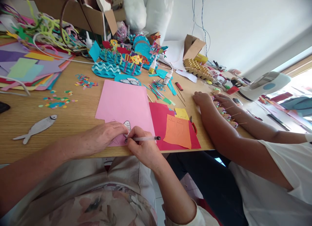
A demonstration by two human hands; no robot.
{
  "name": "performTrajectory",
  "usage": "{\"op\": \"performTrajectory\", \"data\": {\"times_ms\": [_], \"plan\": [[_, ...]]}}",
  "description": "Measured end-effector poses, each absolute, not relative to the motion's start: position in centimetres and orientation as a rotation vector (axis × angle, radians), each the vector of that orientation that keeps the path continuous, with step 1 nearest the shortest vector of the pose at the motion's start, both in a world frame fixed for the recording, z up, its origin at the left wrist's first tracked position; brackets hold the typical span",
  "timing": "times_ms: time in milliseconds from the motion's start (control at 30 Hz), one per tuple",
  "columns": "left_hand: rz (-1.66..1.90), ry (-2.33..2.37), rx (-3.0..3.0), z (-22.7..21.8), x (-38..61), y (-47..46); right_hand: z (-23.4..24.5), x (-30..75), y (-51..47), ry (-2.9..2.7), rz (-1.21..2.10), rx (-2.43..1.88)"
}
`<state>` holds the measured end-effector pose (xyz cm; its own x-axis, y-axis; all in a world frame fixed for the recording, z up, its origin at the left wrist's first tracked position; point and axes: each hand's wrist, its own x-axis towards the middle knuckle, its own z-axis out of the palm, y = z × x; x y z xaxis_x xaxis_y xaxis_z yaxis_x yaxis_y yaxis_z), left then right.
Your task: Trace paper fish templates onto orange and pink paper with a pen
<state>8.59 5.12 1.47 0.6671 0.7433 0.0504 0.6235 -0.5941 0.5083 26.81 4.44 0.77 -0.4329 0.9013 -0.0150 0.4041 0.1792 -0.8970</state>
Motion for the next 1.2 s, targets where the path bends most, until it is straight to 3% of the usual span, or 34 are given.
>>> {"op": "performTrajectory", "data": {"times_ms": [1200], "plan": [[0.464, 1.033, 2.404, -0.4, 8.1, 5.8, 0.9, 25.7, 5.2, -1.945, 1.12, -1.229]]}}
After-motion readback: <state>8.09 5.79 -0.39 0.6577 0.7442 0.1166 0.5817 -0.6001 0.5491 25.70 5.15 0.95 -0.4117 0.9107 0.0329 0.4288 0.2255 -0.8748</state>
